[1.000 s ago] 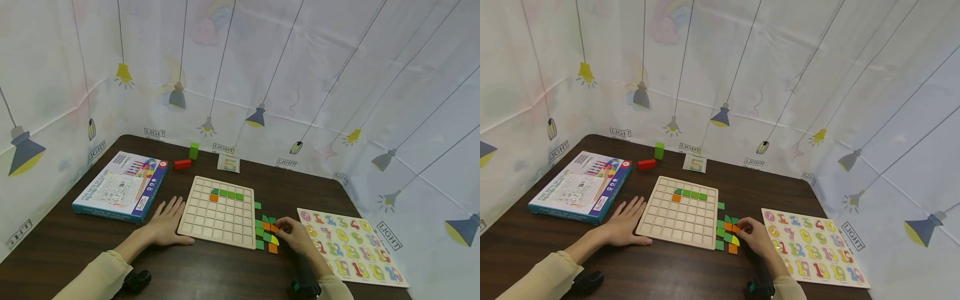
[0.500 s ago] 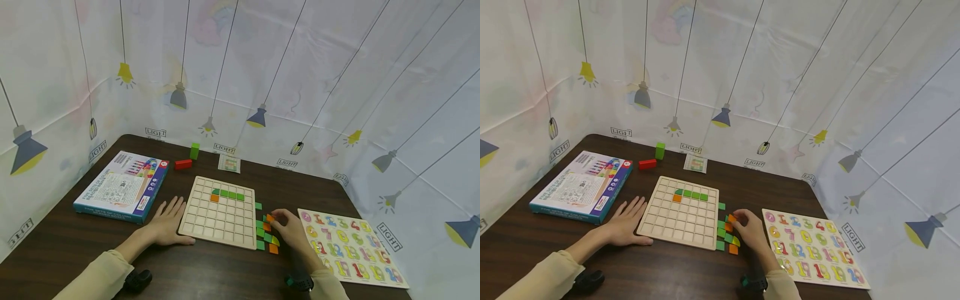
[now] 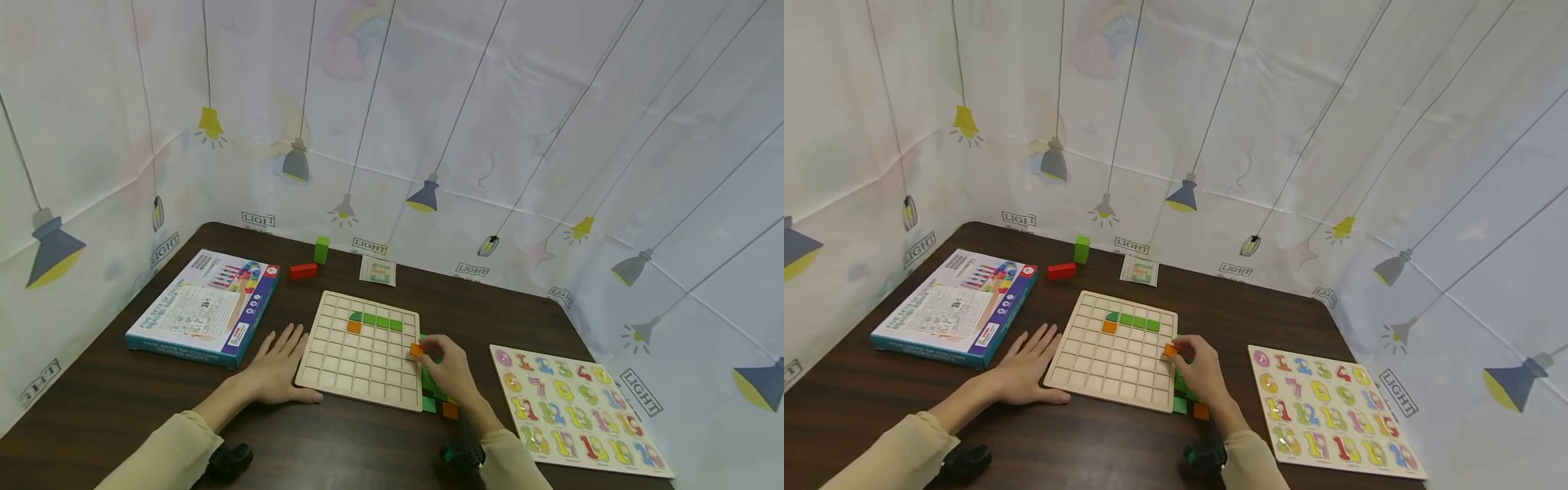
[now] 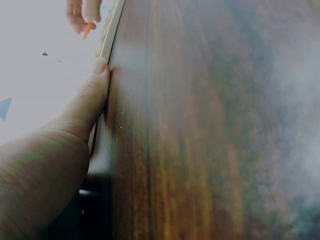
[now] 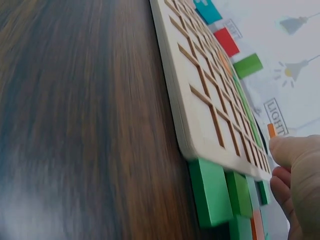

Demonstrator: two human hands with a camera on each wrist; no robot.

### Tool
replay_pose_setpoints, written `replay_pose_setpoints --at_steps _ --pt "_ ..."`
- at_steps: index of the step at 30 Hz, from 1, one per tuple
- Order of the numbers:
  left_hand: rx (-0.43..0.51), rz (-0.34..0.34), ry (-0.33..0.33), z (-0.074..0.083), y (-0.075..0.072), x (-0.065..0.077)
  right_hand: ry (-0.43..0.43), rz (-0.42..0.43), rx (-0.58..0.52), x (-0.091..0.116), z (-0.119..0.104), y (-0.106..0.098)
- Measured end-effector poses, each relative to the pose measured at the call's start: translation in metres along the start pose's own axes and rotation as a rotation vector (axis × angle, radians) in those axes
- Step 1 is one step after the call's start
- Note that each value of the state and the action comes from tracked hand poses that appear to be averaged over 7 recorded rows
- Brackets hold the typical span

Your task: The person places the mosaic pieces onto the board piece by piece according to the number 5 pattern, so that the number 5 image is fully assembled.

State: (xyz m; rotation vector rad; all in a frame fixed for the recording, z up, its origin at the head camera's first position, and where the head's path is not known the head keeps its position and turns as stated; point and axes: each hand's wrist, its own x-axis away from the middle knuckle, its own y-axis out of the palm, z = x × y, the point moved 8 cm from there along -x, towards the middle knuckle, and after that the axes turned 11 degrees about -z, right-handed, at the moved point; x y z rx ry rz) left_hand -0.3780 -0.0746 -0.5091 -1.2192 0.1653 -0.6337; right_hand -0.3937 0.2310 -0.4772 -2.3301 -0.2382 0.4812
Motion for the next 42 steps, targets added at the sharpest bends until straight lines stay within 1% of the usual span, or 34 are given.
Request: replay_pose_setpoints --at_steps 8,11,17,19,22,25,28,32,36,39,42 --pt "-0.008 -0.001 -0.011 -0.001 0.001 -0.001 -0.041 0.002 -0.018 -0.011 -0.013 0.016" --pt "-0.009 -0.001 -0.015 -0.001 0.001 -0.001 -0.035 -0.007 -0.033 -0.016 -0.017 0.023" --pt "-0.023 -0.003 -0.023 -0.001 0.002 -0.003 0.017 -0.035 -0.048 -0.025 -0.020 0.036" --pt "-0.034 -0.007 -0.026 -0.001 0.002 -0.003 0.019 -0.037 -0.057 -0.027 -0.023 0.039" --pt "-0.031 -0.016 -0.029 0.000 0.001 -0.002 -0.002 -0.034 -0.070 -0.032 -0.030 0.044" --pt "0.003 -0.016 -0.016 0.002 -0.001 0.000 -0.035 -0.037 -0.059 -0.036 -0.037 0.050" --pt "0.009 -0.022 -0.014 0.003 -0.002 0.000 -0.056 -0.047 -0.054 -0.040 -0.042 0.056" --pt "-0.021 -0.020 -0.025 0.002 0.000 -0.001 -0.035 -0.060 -0.062 -0.044 -0.044 0.063" --pt "-0.020 -0.020 -0.030 0.003 -0.002 0.000 -0.010 -0.076 -0.053 -0.049 -0.047 0.069" --pt "-0.018 -0.026 -0.028 0.005 -0.005 0.002 -0.023 -0.083 -0.035 -0.053 -0.052 0.074" --pt "-0.034 -0.011 -0.031 0.002 -0.003 0.000 -0.043 -0.087 -0.025 -0.056 -0.056 0.080"
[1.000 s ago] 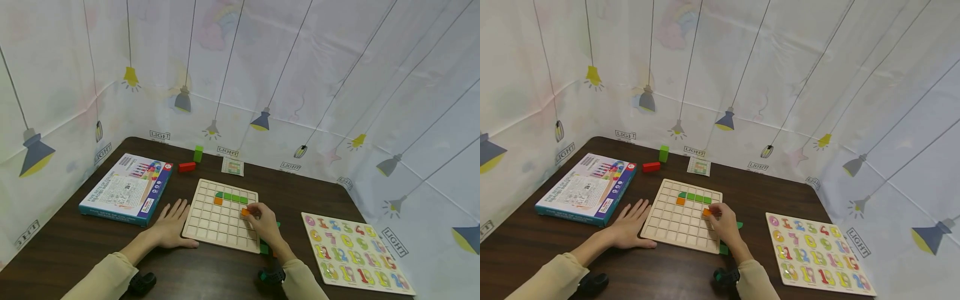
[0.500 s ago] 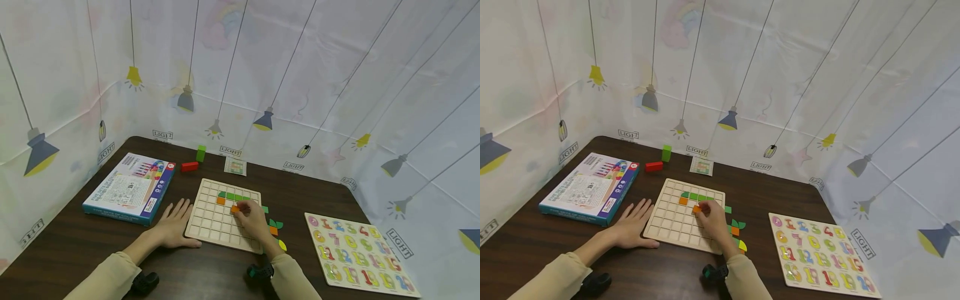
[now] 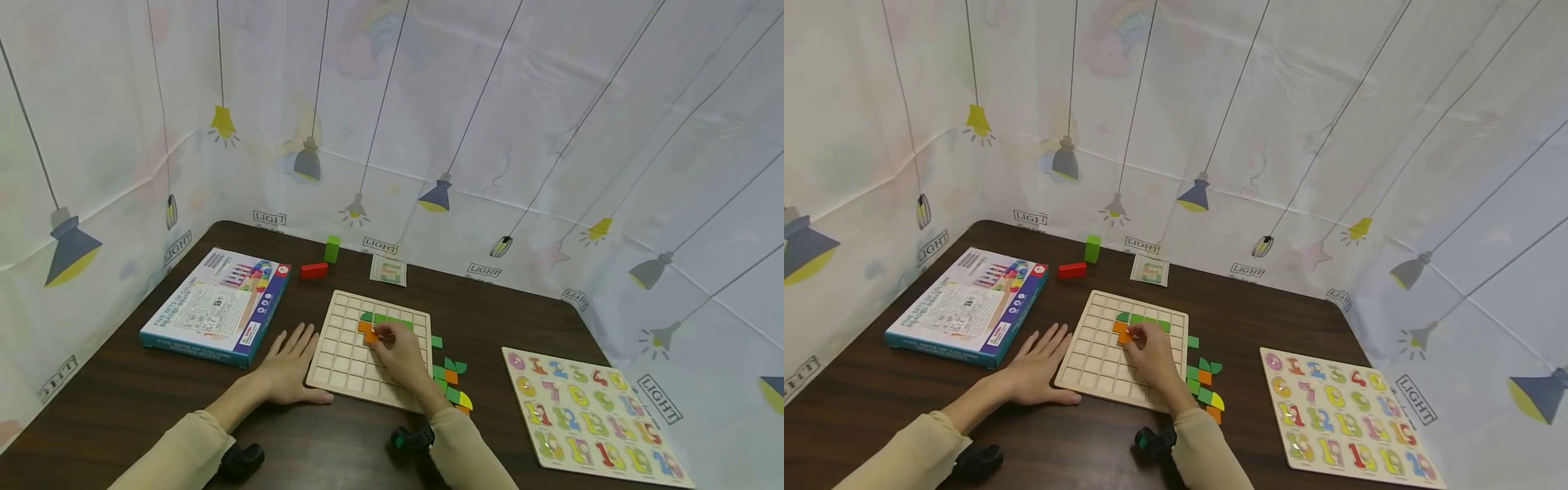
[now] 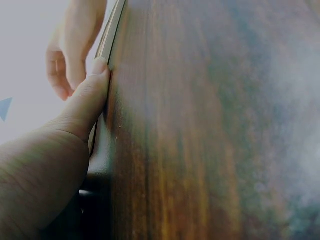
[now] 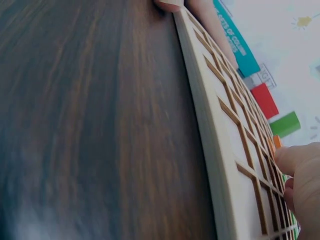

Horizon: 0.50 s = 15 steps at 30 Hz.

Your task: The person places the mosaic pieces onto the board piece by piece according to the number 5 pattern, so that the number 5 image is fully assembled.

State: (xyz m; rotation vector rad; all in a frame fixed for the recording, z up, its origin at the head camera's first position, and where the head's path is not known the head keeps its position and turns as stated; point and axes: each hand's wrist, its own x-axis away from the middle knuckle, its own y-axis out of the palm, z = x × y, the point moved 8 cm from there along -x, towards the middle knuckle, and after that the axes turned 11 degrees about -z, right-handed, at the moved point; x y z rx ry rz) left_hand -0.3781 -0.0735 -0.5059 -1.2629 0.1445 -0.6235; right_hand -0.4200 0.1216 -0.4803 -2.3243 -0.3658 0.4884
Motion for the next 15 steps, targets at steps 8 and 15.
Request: replay_pose_setpoints --at_steps 8,15 --pt "0.006 -0.027 -0.007 0.006 -0.005 0.004 -0.056 0.002 0.032 -0.004 -0.009 0.008" --pt "-0.010 -0.013 -0.005 0.010 -0.011 0.009 -0.053 0.007 0.067 -0.006 -0.012 0.011"
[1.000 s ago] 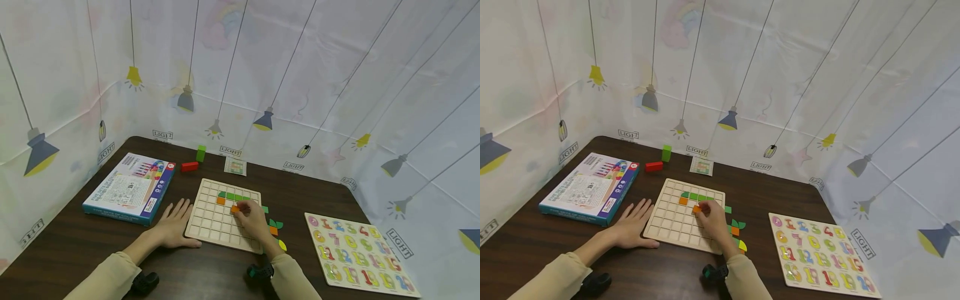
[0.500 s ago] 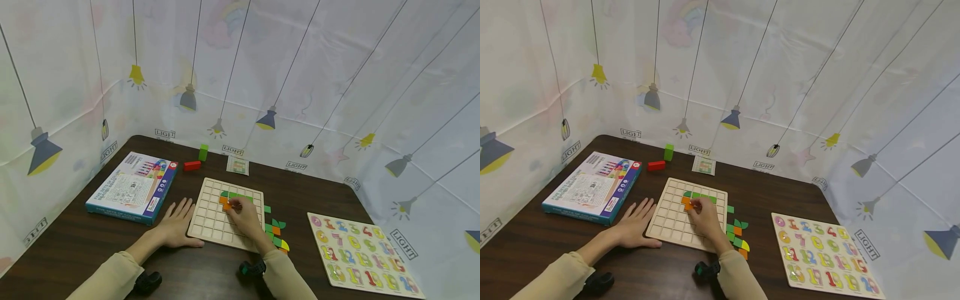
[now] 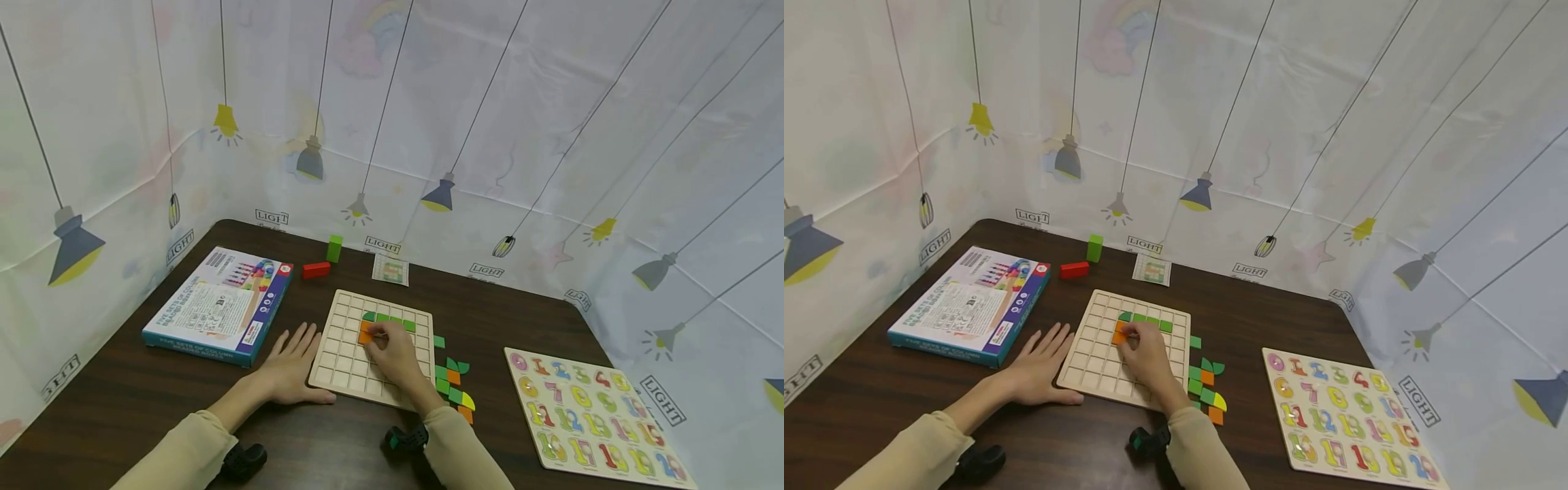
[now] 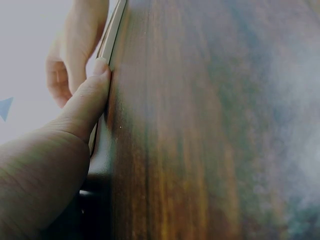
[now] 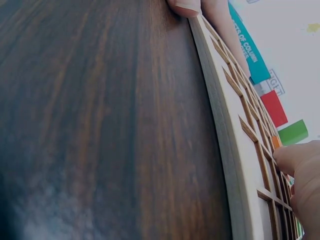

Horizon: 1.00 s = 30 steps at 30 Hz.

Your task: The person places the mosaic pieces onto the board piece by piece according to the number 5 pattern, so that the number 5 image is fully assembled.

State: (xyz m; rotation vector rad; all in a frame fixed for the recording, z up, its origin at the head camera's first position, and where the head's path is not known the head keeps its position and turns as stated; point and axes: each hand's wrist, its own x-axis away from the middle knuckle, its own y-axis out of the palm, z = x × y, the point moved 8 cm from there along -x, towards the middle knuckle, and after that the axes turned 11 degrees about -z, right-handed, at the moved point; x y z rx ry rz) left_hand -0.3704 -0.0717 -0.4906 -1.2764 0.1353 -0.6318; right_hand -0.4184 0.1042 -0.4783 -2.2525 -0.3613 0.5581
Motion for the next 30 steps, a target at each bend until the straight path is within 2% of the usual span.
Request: replay_pose_setpoints --at_steps 11,18,21,25,30 --pt "0.013 0.003 0.005 0.000 0.001 -0.001 0.015 0.017 -0.018 0.001 0.001 -0.001" --pt "0.007 0.011 -0.009 -0.012 0.014 -0.011 -0.008 0.036 0.000 0.001 0.002 -0.002" --pt "0.003 0.018 -0.007 -0.012 0.015 -0.011 0.000 0.034 -0.008 0.003 0.003 -0.005" --pt "0.048 0.016 0.020 -0.007 0.008 -0.006 0.045 0.034 -0.027 0.008 0.011 -0.013" --pt "0.086 0.010 0.053 -0.002 0.003 -0.001 0.065 0.092 -0.041 0.017 0.023 -0.034"
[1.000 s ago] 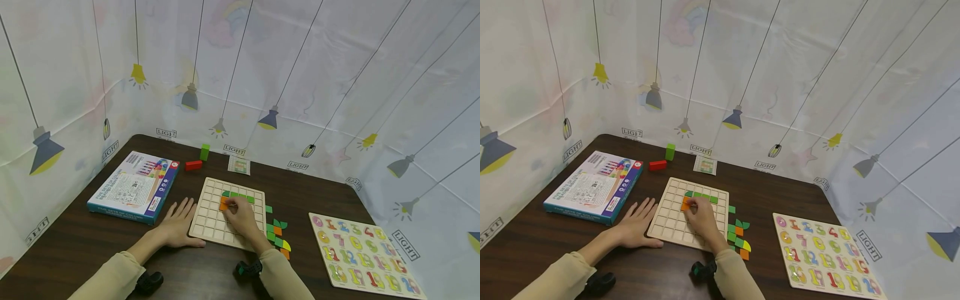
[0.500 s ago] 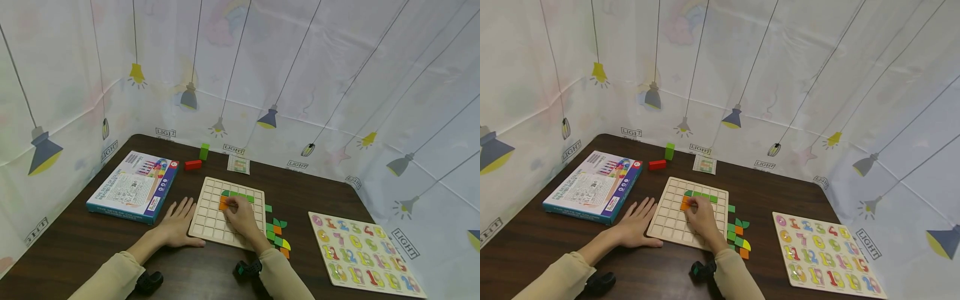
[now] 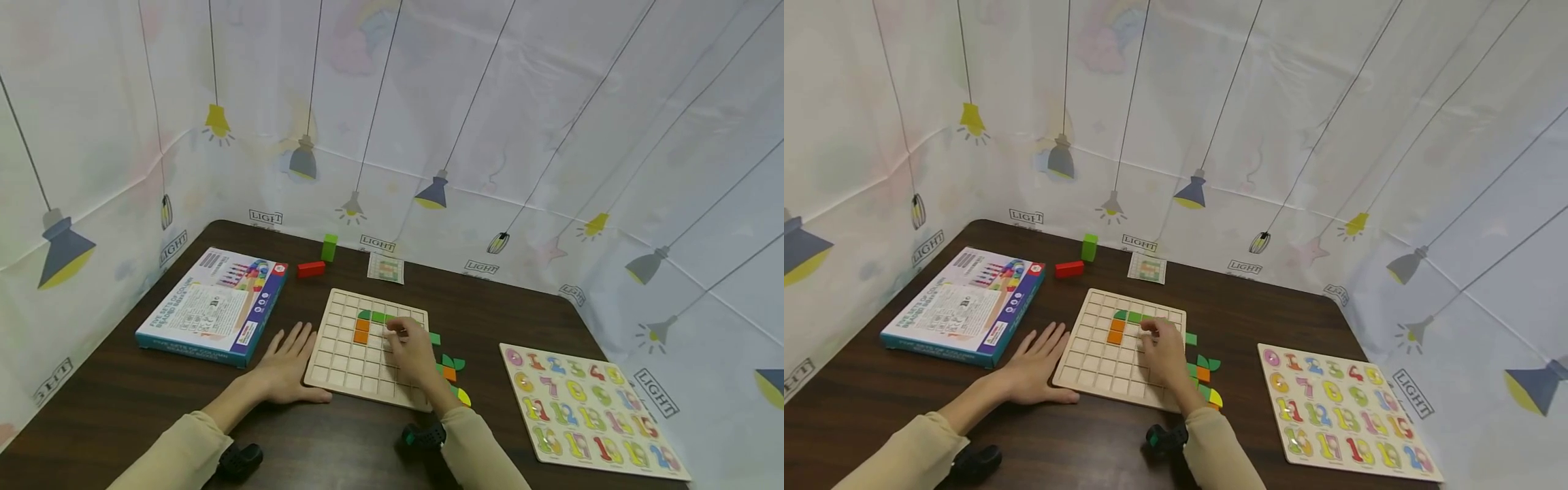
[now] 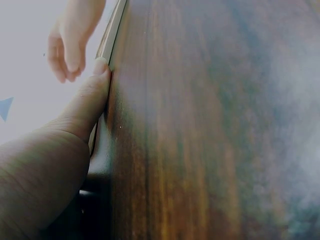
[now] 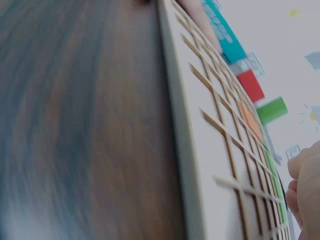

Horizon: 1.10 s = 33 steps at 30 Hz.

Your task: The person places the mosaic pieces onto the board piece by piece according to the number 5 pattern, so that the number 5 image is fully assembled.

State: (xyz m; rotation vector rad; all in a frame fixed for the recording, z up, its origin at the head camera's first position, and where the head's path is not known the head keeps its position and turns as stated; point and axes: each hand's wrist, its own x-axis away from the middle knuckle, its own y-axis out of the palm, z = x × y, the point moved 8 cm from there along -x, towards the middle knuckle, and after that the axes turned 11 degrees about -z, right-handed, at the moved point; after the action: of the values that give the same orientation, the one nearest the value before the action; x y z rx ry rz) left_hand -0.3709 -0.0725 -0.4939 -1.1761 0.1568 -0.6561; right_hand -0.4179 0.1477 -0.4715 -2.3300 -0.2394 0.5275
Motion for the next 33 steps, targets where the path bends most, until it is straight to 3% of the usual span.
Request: replay_pose_setpoints --at_steps 6,11,16,24,33 --pt "-0.037 -0.012 -0.036 -0.005 0.004 -0.004 0.013 0.085 -0.011 0.013 0.018 -0.031" --pt "-0.058 -0.001 -0.040 -0.012 0.012 -0.011 0.072 0.102 -0.005 0.025 0.037 -0.050" --pt "-0.060 0.002 -0.044 -0.013 0.011 -0.010 0.136 0.119 0.009 0.032 0.055 -0.065" --pt "-0.054 0.011 -0.045 -0.014 0.009 -0.007 0.161 0.157 0.057 0.037 0.075 -0.078" --pt "-0.067 0.009 -0.046 -0.015 0.013 -0.012 0.177 0.131 0.073 0.043 0.081 -0.081"
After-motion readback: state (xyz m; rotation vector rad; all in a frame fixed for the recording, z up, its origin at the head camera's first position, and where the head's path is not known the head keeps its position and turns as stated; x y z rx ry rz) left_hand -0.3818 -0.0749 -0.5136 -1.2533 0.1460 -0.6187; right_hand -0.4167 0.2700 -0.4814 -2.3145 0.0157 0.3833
